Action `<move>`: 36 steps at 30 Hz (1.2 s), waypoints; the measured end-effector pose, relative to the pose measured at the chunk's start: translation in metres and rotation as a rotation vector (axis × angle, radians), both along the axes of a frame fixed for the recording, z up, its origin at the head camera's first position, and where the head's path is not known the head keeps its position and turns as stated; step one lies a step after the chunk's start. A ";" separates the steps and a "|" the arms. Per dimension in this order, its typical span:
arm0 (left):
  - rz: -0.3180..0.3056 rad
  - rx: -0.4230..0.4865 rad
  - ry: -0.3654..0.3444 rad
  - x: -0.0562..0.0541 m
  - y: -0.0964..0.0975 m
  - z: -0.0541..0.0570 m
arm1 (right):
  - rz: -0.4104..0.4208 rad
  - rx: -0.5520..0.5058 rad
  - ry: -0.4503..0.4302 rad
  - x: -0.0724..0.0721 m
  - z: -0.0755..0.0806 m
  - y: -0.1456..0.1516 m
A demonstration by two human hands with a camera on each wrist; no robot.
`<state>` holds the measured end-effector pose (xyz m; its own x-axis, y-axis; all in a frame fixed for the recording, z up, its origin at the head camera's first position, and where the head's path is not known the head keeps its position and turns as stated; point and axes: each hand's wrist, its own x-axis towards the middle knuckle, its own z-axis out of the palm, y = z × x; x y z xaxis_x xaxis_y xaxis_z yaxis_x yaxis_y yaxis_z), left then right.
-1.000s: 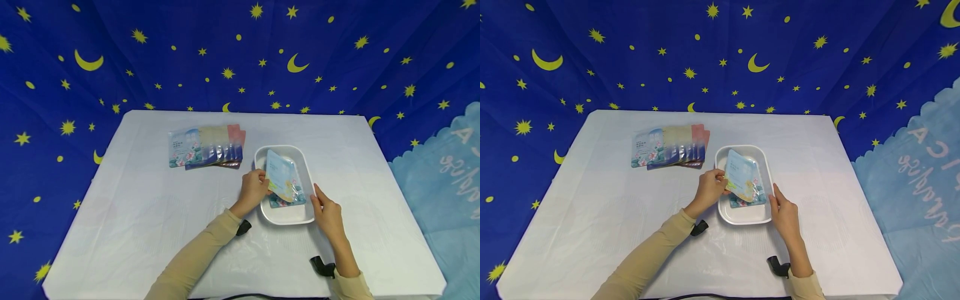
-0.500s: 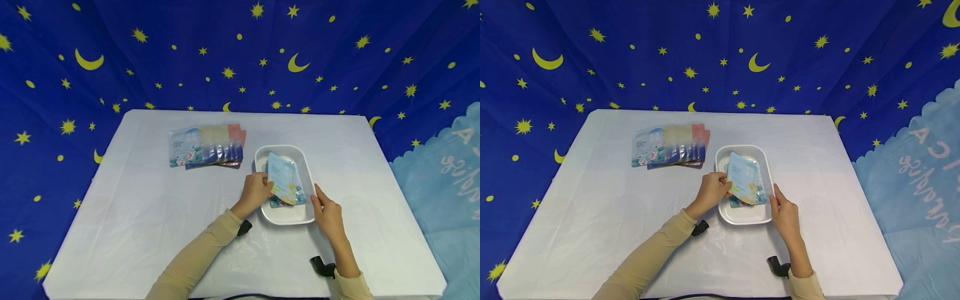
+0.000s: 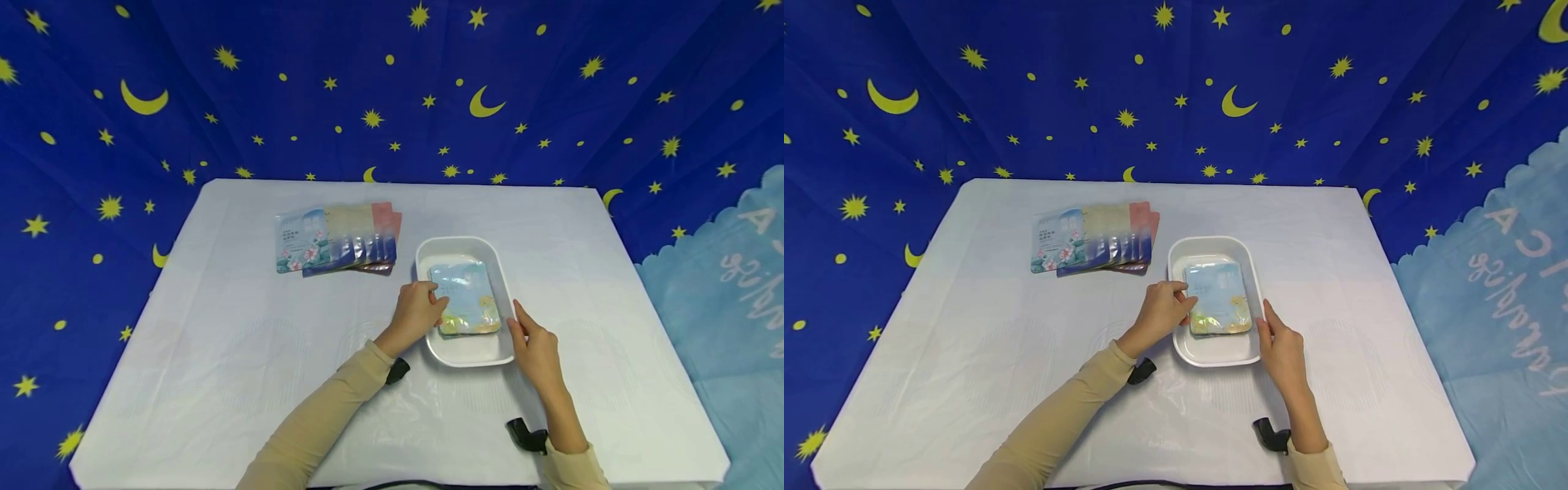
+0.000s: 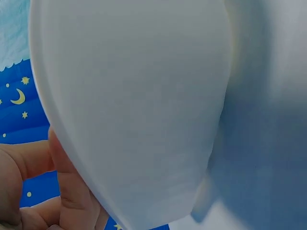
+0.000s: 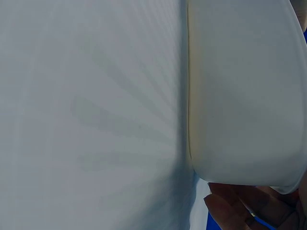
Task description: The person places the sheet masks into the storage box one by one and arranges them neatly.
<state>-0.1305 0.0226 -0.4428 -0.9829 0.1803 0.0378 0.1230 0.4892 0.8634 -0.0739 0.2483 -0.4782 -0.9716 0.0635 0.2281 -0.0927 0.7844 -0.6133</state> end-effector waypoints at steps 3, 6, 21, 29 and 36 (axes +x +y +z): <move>0.009 0.006 0.016 0.000 -0.003 0.000 | -0.001 -0.001 -0.004 0.000 0.000 -0.001; 0.016 0.015 0.036 -0.001 -0.006 0.000 | 0.001 -0.002 -0.007 0.000 0.001 -0.001; 0.183 -0.087 0.129 -0.012 -0.047 0.005 | -0.001 0.002 -0.007 0.000 0.001 -0.002; 0.310 -0.110 0.160 -0.028 -0.089 0.013 | -0.007 0.009 -0.011 0.000 0.002 -0.003; 0.430 -0.133 0.144 -0.034 -0.132 0.023 | -0.005 0.007 -0.006 0.000 0.002 -0.002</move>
<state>-0.1649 -0.1096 -0.4201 -0.9559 -0.2299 0.1830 -0.0019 0.6274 0.7787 -0.0740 0.2459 -0.4760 -0.9727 0.0669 0.2222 -0.0848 0.7890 -0.6085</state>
